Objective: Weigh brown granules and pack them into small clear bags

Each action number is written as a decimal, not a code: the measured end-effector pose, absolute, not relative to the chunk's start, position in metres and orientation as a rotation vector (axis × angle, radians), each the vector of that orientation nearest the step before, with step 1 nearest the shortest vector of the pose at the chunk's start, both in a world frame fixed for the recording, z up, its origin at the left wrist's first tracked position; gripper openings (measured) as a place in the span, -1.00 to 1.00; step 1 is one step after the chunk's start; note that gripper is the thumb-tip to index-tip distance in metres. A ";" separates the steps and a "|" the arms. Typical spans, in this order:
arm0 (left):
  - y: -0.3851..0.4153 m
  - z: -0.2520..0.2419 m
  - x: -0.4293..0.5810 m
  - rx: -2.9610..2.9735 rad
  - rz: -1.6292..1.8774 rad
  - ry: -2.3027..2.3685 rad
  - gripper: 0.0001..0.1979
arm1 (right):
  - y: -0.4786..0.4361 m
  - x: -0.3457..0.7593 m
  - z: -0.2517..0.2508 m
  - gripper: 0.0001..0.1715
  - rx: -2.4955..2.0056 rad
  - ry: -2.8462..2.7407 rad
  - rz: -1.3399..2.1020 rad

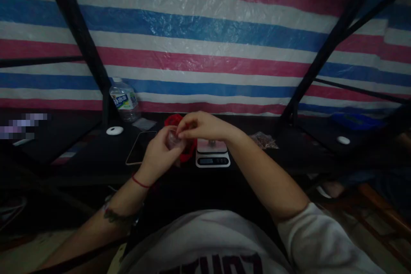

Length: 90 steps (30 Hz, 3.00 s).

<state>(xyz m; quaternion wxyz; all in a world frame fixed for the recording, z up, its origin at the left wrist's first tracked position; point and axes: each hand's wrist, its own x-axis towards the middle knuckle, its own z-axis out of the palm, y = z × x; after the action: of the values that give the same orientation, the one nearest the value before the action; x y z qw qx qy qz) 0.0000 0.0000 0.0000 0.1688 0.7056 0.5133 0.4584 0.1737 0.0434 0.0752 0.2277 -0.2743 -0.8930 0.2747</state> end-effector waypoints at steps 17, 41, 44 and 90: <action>0.008 -0.056 -0.045 2.439 0.640 1.428 -0.94 | 0.115 0.111 -0.039 -0.62 -1.072 -3.007 0.322; 0.021 -0.089 -0.037 1.937 1.088 1.201 -0.80 | 0.127 0.122 -0.046 -0.72 -1.048 -2.886 0.381; 0.020 -0.087 -0.036 1.918 1.113 1.183 -0.81 | 0.126 0.120 -0.045 -0.64 -1.008 -2.931 0.339; 0.026 -0.101 -0.036 1.935 1.148 1.231 -0.77 | 0.132 0.260 -0.029 -0.82 -1.113 -2.365 0.125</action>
<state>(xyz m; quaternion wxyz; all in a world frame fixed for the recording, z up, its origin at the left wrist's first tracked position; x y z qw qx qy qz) -0.0358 0.0261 -0.1013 0.2843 0.7234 0.4600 0.4292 0.2602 0.1324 -0.0291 0.2596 -0.4109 -0.8728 0.0462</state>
